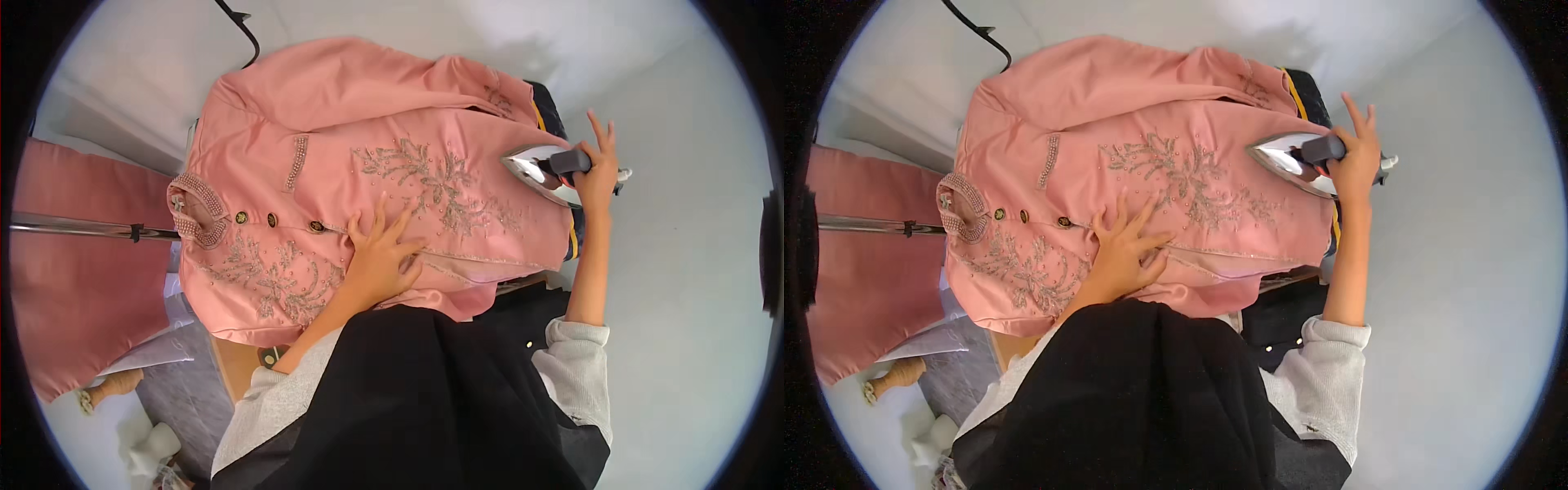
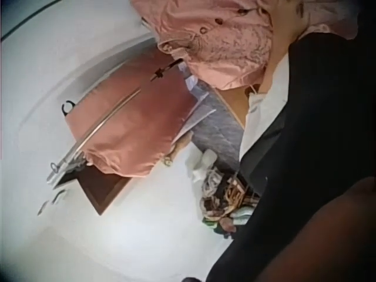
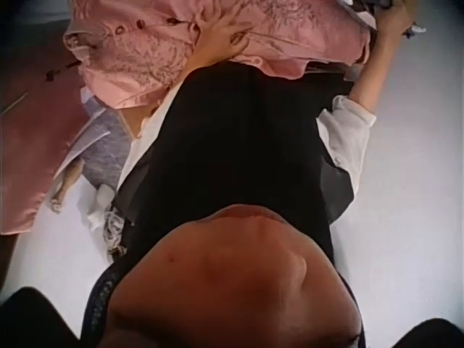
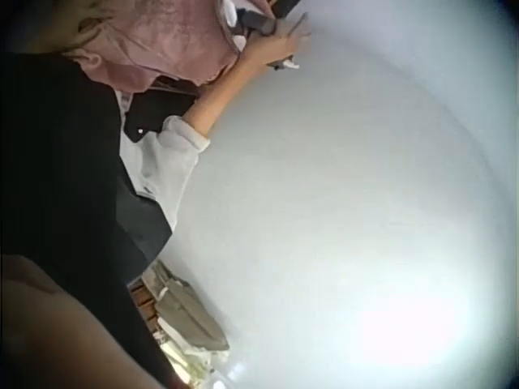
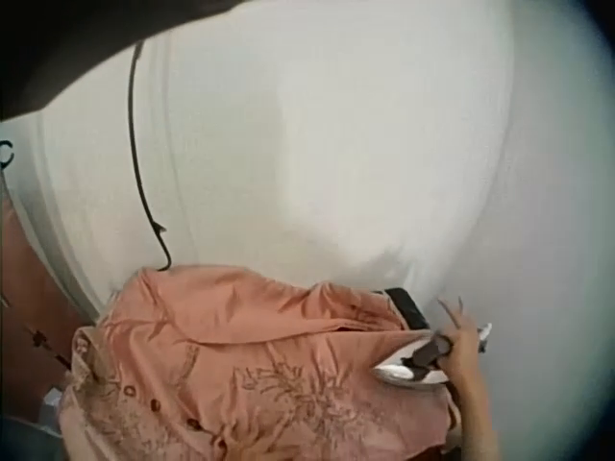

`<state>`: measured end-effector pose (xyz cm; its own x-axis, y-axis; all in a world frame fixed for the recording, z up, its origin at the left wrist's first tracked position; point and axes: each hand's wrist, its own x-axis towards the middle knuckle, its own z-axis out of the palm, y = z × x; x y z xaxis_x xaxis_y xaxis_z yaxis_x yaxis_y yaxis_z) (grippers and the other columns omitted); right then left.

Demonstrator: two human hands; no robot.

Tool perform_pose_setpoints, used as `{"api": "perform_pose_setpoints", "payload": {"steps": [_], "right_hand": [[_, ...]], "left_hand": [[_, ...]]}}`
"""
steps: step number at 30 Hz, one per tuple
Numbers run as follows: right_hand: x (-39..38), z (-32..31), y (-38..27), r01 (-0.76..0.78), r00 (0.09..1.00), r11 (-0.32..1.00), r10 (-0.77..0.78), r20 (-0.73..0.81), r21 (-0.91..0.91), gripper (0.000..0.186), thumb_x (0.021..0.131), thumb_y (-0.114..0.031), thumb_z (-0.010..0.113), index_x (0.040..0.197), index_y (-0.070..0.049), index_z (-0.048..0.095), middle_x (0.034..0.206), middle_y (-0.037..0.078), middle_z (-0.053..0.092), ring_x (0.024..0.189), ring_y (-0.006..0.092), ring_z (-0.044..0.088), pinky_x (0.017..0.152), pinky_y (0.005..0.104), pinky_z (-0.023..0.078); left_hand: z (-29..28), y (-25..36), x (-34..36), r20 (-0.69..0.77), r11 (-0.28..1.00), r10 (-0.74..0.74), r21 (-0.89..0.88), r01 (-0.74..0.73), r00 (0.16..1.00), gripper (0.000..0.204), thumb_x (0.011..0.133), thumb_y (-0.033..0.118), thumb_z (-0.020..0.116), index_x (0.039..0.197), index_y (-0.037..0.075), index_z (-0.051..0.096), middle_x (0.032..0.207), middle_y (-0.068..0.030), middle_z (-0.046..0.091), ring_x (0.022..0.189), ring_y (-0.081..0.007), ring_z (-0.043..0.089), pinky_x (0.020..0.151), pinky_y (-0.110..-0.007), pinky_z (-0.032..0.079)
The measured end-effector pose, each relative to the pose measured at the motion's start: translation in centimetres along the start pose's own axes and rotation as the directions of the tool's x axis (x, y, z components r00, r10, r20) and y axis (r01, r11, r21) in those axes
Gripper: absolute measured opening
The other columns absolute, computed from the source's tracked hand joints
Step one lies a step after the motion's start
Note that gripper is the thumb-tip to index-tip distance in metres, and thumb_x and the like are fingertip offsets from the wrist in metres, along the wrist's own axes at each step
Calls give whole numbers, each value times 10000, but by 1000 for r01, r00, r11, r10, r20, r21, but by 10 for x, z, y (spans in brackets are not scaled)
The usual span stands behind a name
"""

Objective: The recorder is ironing various formal garments, including a white vest and a pink embroidered jacket, on an ironing board.

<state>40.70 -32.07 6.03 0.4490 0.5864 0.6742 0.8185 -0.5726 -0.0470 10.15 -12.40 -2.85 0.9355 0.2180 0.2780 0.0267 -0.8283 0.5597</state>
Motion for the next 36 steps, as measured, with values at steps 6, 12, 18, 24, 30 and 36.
{"api": "perform_pose_setpoints", "payload": {"steps": [6, 12, 18, 24, 30, 36], "right_hand": [[-26, -13, -104, 63, 975, 997, -73, 211, 52, 339, 448, 39, 676, 747, -100, 594, 1328, 34, 479, 1248, 374, 395, 963, 464, 343], [-56, -7, -107, -59, 955, 996, 77, 285, -71, 361, 485, 44, 656, 796, -128, 594, 1299, 13, 480, 1288, 308, 363, 1000, 548, 245], [-50, -10, -52, -130, 916, 933, 242, 319, -334, 334, 557, 37, 656, 832, -148, 614, 1285, -41, 470, 1302, 252, 355, 972, 614, 254], [-22, 5, -75, -110, 966, 964, 161, 202, -242, 325, 591, 53, 619, 861, -127, 627, 1289, -7, 480, 1287, 295, 365, 969, 559, 296], [16, 72, -129, 63, 985, 993, -46, 168, -101, 241, 619, -10, 625, 856, -49, 605, 1272, 74, 492, 1227, 296, 428, 883, 478, 359], [25, 93, -104, -34, 977, 972, 81, 196, -232, 248, 686, -57, 607, 933, -59, 602, 1243, 70, 498, 1230, 255, 427, 898, 511, 354]], "left_hand": [[2, 2, 1, -53, 1000, 1, 27, 1, 999, 199, 708, 234, 664, 887, 156, 702, 1400, -74, 406, 1344, -372, 223, 962, -640, 135], [5, 1, 1, -108, 999, 6, 37, -2, 994, 95, 720, 225, 673, 743, 135, 652, 1374, -53, 446, 1338, -370, 243, 965, -619, 137], [6, -1, 1, -101, 999, 32, 14, -31, 994, 80, 745, 222, 661, 757, 143, 663, 1374, -46, 446, 1339, -378, 230, 948, -636, 141], [7, -1, 0, -115, 999, 54, 13, -53, 992, 80, 742, 220, 664, 766, 145, 674, 1373, -42, 447, 1333, -384, 241, 963, -628, 136], [6, 0, 1, -117, 999, 47, 20, -45, 992, 72, 733, 213, 669, 756, 145, 677, 1384, -39, 437, 1339, -376, 237, 968, -620, 143], [3, 1, 0, -117, 999, 48, 3, -48, 992, 84, 737, 215, 661, 762, 137, 678, 1361, -53, 460, 1336, -378, 243, 960, -625, 159]]}}
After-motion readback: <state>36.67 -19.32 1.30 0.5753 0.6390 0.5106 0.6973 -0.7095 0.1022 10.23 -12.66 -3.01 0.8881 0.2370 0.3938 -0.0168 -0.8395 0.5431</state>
